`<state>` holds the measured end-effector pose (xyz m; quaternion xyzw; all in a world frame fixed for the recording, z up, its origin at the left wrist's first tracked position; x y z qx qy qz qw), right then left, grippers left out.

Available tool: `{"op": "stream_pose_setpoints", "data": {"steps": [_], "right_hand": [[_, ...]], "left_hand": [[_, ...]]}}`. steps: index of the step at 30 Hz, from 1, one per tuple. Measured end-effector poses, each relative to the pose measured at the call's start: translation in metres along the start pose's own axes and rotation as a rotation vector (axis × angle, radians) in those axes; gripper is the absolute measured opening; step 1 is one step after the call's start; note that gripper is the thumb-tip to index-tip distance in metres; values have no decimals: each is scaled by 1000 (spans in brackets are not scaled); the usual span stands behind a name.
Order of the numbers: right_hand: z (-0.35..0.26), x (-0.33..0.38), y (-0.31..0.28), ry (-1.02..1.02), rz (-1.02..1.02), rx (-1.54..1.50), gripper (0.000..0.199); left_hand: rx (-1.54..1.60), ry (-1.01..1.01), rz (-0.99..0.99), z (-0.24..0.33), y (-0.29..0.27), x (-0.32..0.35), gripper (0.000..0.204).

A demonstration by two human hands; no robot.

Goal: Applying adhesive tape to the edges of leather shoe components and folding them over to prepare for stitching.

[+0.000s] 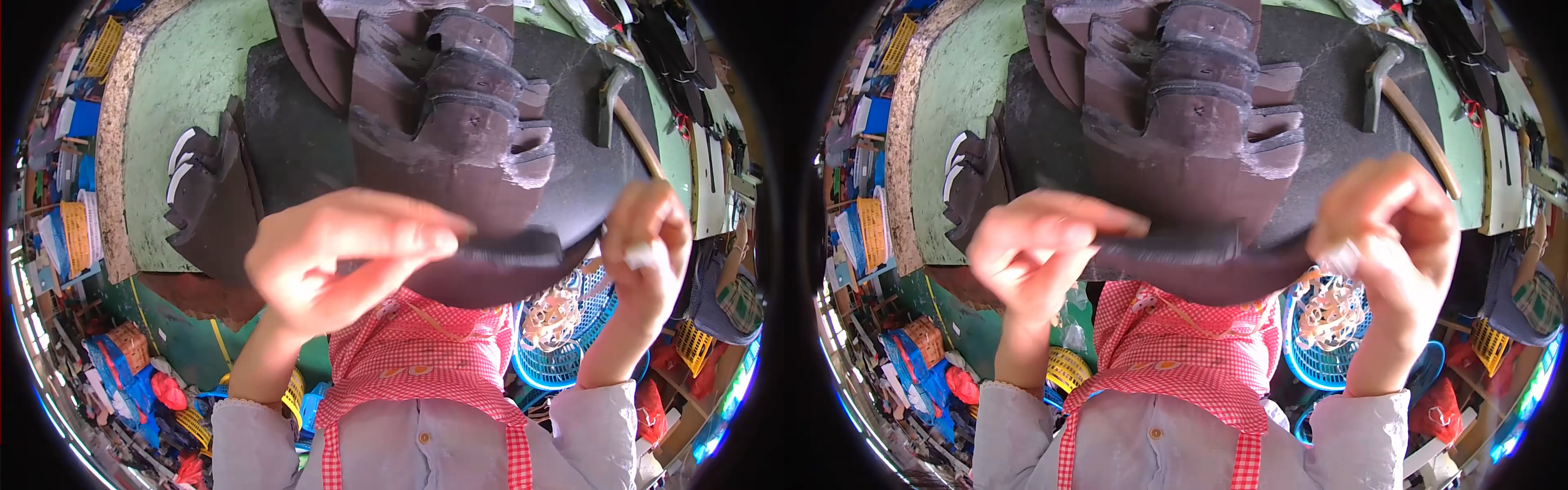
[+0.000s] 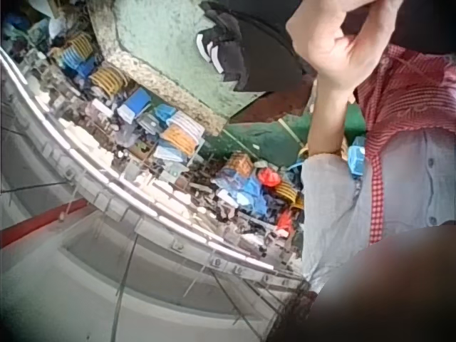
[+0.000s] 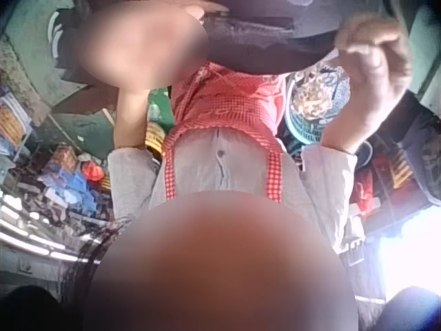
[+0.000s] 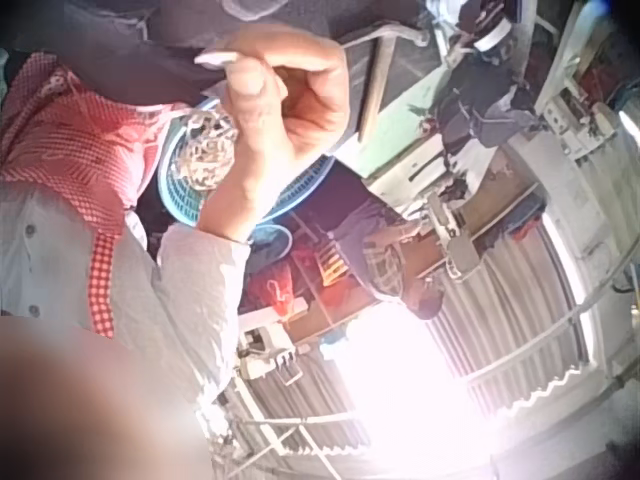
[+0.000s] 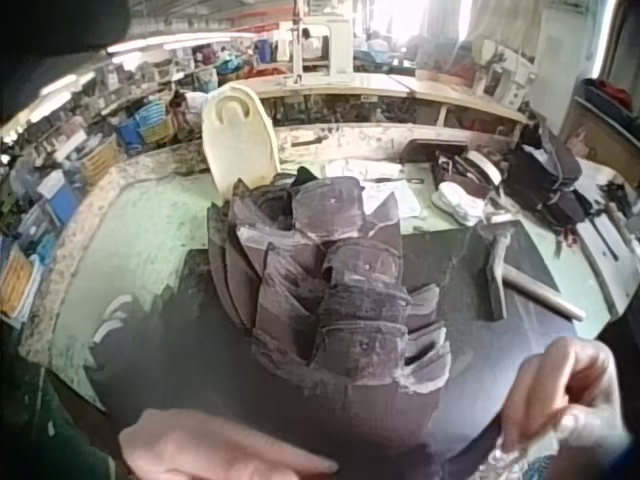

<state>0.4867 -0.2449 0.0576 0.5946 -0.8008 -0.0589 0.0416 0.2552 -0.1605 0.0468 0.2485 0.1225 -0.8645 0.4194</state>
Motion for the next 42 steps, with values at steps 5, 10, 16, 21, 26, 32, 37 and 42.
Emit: {"op": "stream_pose_setpoints", "data": {"steps": [5,10,16,21,26,32,37,42], "right_hand": [[12,0,52,-57,-224,63,18],[51,-12,89,-169,-291,543,16],[63,-17,94,-139,-251,694,15],[71,-10,82,-73,-236,259,12],[74,10,43,150,-211,492,25],[85,6,35,174,-99,729,17],[88,5,35,200,-97,735,17],[84,13,37,104,-168,598,18]], "left_hand": [[-132,-547,1,-35,0,29,42],[-83,-588,5,-65,3,45,46],[-58,-543,1,-56,2,42,51],[-75,-533,37,-61,1,47,45],[-95,-605,44,-60,1,44,45],[-120,-649,55,-59,3,42,48],[-320,-577,-163,-54,20,30,48],[-559,-434,-161,-50,32,25,13]]}}
Point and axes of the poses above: each hand's wrist, its own x-axis away from the middle knuckle, its own y-axis out of the palm, z = x × y, the point moved 8 cm from there along -x, towards the middle knuckle, and after that the axes turned 4 degrees about -x, right-handed, at the moved point
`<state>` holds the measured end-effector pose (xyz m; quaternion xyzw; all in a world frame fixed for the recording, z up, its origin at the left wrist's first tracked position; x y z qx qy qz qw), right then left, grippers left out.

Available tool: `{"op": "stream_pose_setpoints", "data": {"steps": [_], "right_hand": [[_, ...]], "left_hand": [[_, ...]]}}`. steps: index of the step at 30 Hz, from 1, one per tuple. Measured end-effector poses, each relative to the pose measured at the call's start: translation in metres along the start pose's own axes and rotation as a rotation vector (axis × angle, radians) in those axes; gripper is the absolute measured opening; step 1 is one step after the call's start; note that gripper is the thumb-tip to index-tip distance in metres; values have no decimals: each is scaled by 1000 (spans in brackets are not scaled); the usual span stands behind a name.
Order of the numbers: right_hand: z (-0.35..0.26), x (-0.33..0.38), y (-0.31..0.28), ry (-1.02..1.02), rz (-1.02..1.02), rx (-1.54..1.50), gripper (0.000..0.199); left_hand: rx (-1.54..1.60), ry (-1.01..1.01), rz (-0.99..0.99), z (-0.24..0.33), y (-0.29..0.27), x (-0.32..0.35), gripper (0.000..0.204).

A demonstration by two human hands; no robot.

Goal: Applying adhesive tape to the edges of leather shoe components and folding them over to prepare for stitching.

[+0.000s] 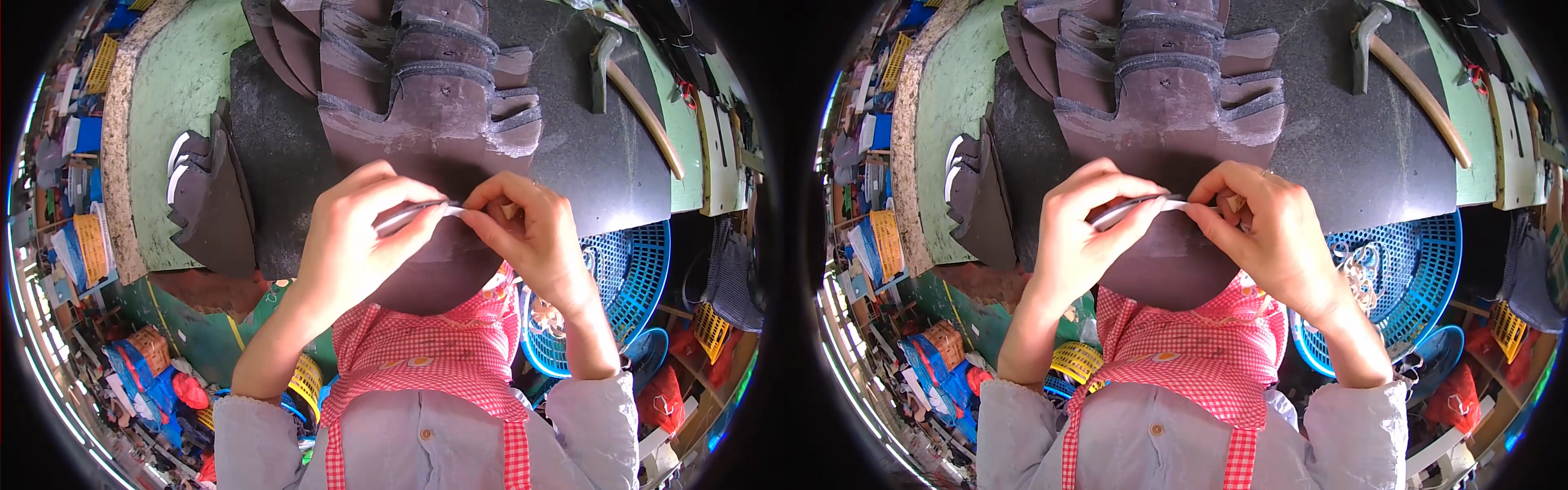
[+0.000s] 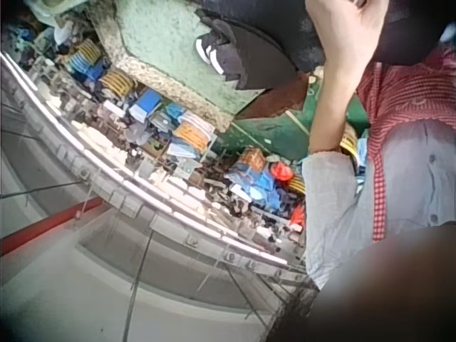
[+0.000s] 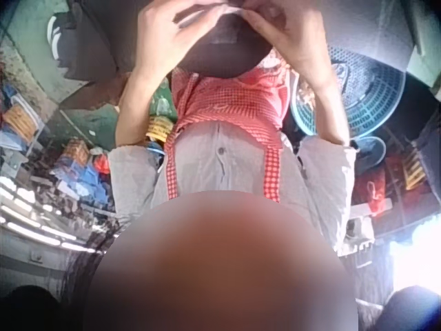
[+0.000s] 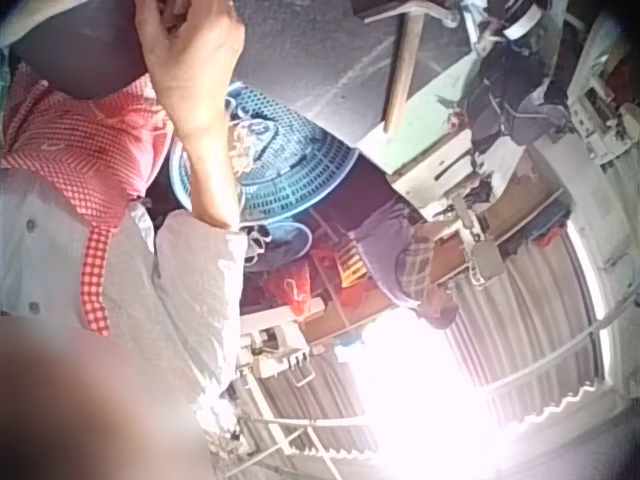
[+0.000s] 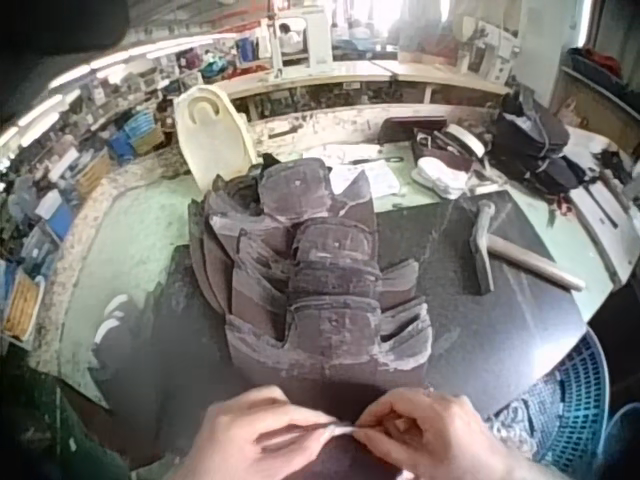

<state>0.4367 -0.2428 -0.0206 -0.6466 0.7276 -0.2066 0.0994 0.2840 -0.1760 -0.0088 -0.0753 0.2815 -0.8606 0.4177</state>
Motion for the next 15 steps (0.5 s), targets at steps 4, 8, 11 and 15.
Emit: {"op": "stream_pose_setpoints", "data": {"steps": [4,8,11,15], "right_hand": [[0,8,6,-3,15,-237,12],[19,11,-33,57,131,-831,12],[3,10,-52,-145,77,-599,12],[0,8,-23,-19,-150,-861,17]], "left_hand": [[55,71,36,23,-8,12,16],[-147,-236,720,-15,-141,75,19],[-891,-96,715,-18,-200,53,28],[-517,172,457,24,-98,-11,54]]}}
Point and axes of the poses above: each hand's wrist, its own x-axis away from the middle knuckle, its own y-axis out of the palm, z = x × y, the point moved 8 cm from there along -x, towards the middle knuckle, and after that the axes turned 4 degrees about -x, right-handed, at the moved point
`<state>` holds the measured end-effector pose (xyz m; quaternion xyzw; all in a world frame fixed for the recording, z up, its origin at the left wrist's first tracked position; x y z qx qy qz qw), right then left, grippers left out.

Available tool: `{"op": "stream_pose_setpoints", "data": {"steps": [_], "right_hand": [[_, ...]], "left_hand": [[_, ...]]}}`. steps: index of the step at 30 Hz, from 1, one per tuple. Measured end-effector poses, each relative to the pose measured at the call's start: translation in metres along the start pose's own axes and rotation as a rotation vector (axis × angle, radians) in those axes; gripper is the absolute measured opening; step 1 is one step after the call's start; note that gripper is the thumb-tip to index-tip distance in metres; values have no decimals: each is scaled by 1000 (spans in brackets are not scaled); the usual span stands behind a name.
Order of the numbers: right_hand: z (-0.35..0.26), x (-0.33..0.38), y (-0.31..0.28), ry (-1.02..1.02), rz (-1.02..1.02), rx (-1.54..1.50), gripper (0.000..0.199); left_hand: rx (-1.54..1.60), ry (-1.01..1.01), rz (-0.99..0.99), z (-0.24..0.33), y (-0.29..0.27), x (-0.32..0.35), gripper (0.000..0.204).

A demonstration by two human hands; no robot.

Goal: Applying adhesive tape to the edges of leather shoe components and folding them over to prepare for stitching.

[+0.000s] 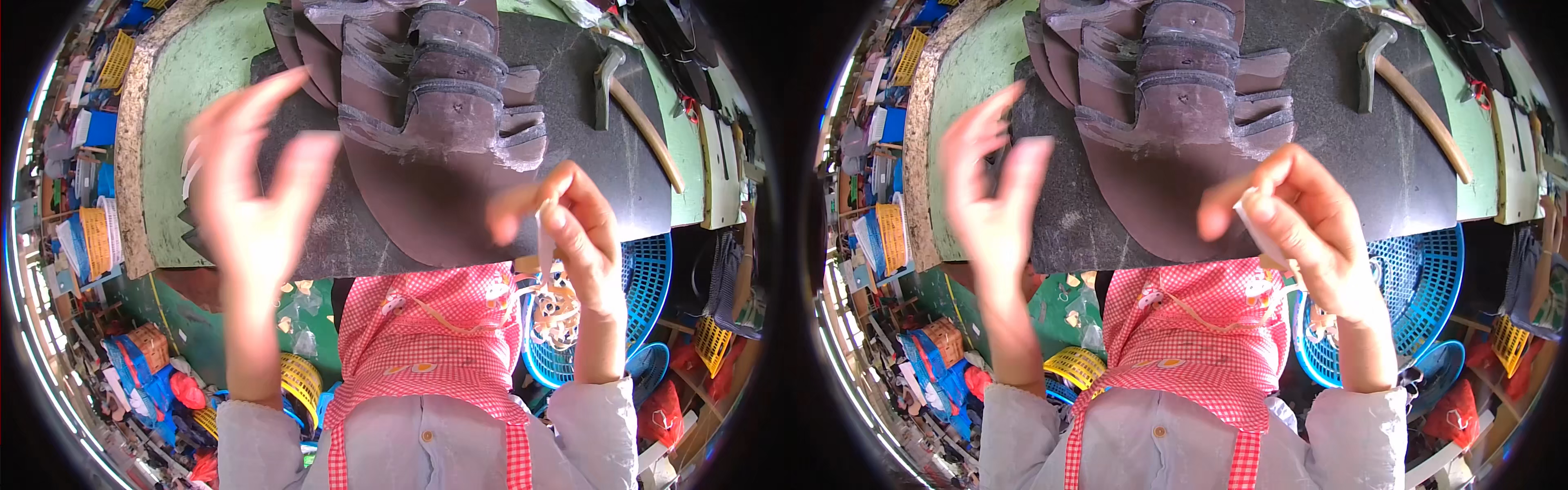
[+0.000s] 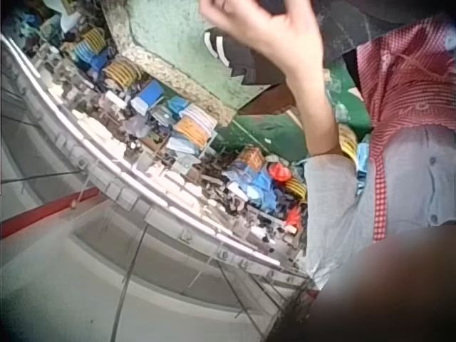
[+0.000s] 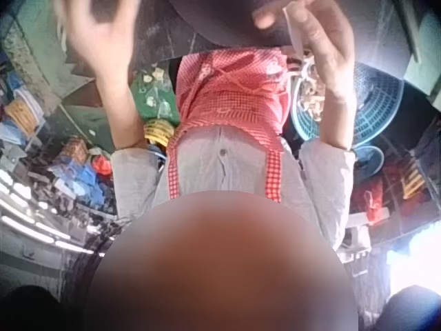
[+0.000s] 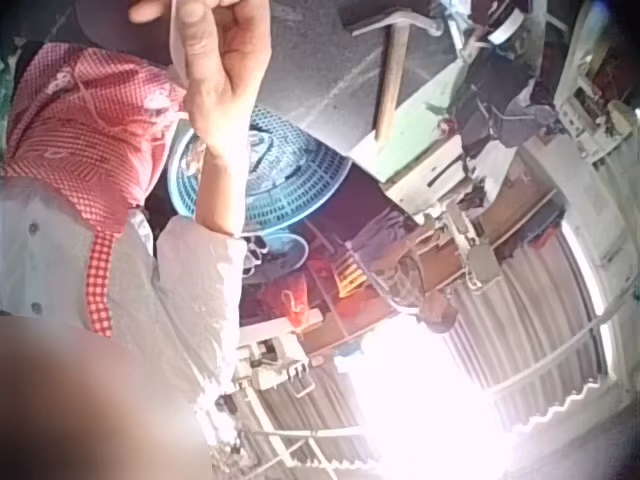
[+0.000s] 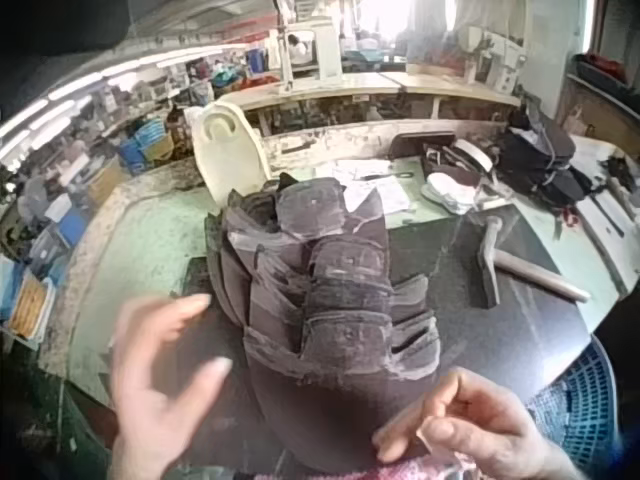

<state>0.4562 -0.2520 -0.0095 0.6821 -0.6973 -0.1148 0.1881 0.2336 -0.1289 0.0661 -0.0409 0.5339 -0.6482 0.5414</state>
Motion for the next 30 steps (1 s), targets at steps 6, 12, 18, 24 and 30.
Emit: {"op": "stream_pose_setpoints", "data": {"steps": [6,12,18,24,30], "right_hand": [[-24,3,9,15,150,237,21],[-36,17,18,-33,243,269,28],[-6,-41,54,-183,1,725,12],[3,-53,58,-200,90,868,16],[10,-55,54,-204,49,733,13]], "left_hand": [[265,411,1,39,71,-6,26],[1058,-353,-314,19,45,23,29],[1005,-510,-416,-7,87,68,44],[1033,-418,-500,-3,76,64,55],[941,-295,-396,-6,75,68,49]]}}
Point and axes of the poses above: each hand's wrist, its own x-axis away from the middle knuckle, its own y-axis out of the palm, z = x × y, the point moved 8 cm from there along -x, towards the middle knuckle, and after that the axes turned 4 degrees about -x, right-handed, at the moved point
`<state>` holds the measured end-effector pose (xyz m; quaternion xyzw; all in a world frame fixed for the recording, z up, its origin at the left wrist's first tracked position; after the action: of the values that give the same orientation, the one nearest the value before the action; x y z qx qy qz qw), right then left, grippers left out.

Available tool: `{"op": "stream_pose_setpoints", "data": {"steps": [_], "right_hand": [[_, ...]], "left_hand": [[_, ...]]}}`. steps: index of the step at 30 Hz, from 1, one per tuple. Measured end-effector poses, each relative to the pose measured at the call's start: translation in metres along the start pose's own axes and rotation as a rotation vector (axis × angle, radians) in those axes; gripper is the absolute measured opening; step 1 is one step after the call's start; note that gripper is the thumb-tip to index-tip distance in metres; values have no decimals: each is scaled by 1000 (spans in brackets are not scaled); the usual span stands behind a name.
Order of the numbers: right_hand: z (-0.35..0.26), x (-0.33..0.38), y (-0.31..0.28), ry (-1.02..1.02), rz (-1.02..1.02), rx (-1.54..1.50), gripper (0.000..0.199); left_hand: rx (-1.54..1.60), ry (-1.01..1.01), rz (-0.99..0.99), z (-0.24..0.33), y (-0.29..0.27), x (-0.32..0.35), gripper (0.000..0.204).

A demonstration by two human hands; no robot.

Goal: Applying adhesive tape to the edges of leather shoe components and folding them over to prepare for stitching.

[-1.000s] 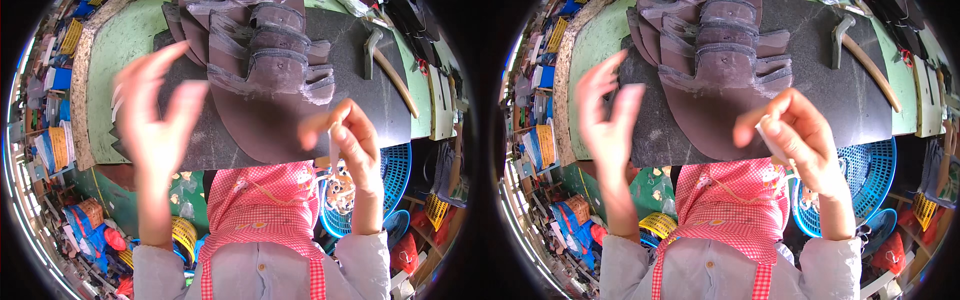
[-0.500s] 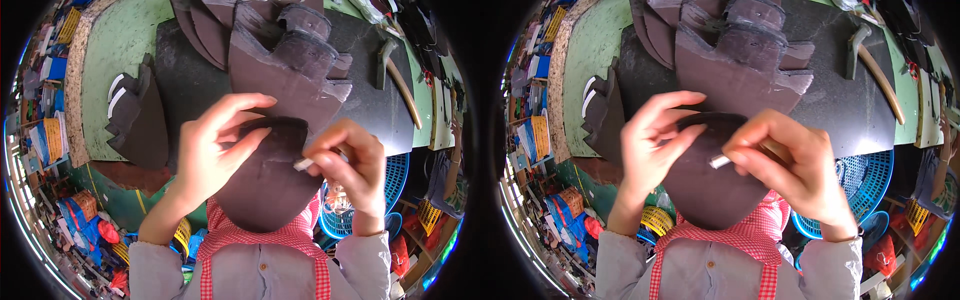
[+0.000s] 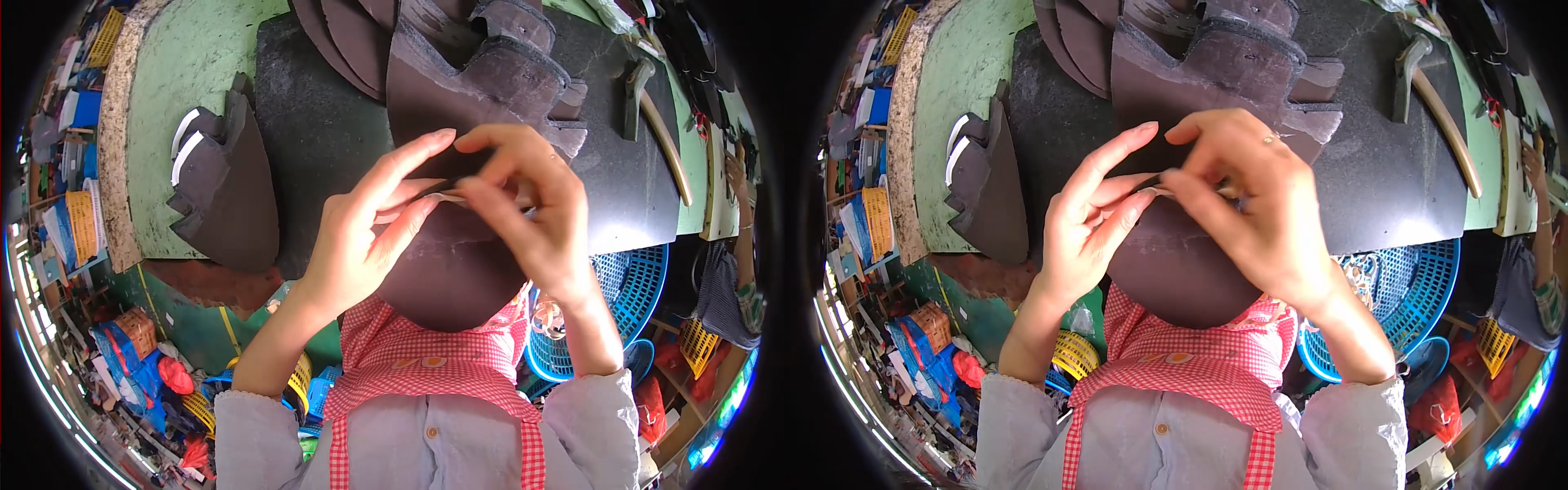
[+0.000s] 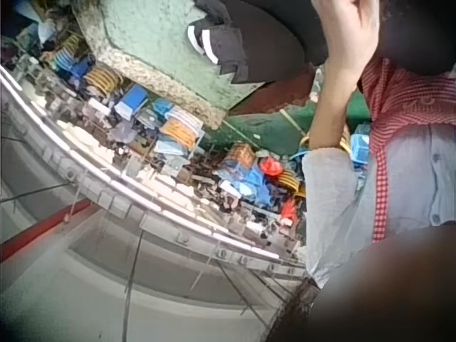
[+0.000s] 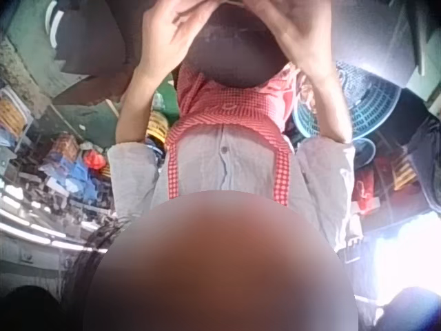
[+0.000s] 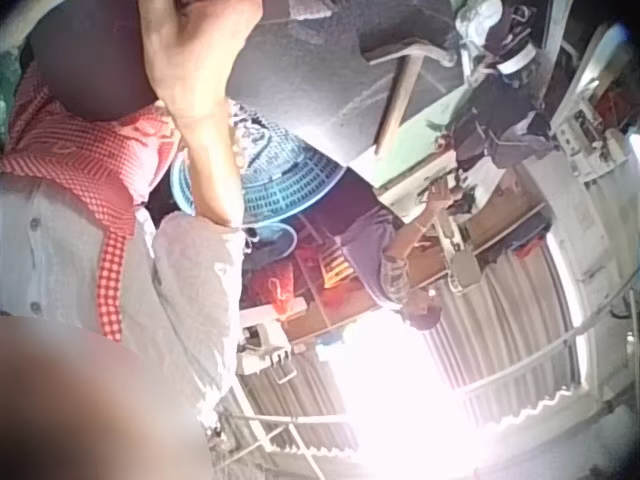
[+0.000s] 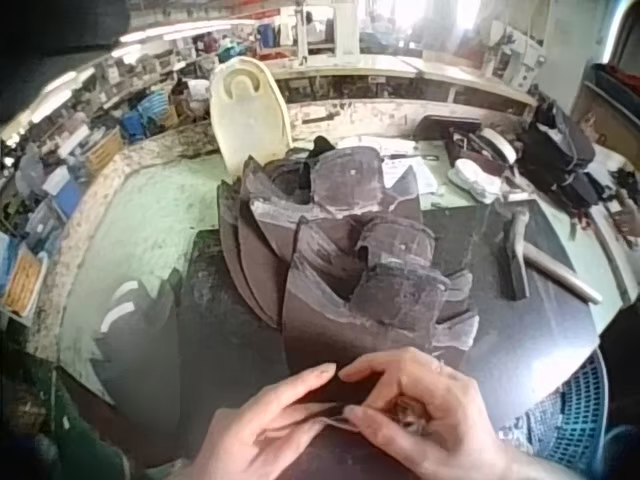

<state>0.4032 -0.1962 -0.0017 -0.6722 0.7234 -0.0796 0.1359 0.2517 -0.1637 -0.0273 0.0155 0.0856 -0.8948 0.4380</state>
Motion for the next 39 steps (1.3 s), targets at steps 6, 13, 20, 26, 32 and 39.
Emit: {"op": "stream_pose_setpoints", "data": {"steps": [6,13,20,26,32,39], "right_hand": [[6,23,-27,110,-57,262,32],[28,23,-35,259,51,243,17],[30,35,-34,348,-63,105,13],[15,34,-15,68,101,42,13],[20,40,-77,-61,137,-466,11],[6,54,-46,289,-77,-745,23]], "left_hand": [[15,-104,49,0,2,-2,51],[-62,-139,55,9,8,-10,50],[-430,-56,-44,15,30,-18,16],[-370,34,115,29,16,-4,15],[-1141,27,621,81,-144,25,29],[-1056,565,203,84,1,-79,55]]}}
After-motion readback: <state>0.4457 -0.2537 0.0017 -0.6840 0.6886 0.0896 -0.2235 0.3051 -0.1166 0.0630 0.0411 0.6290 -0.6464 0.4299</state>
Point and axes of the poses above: each hand's wrist, its own x-axis away from the middle knuckle, its own y-axis out of the palm, z = x × y, the point moved 8 cm from there along -x, towards the middle knuckle, and after that the axes turned 4 degrees about -x, right-handed, at the moved point
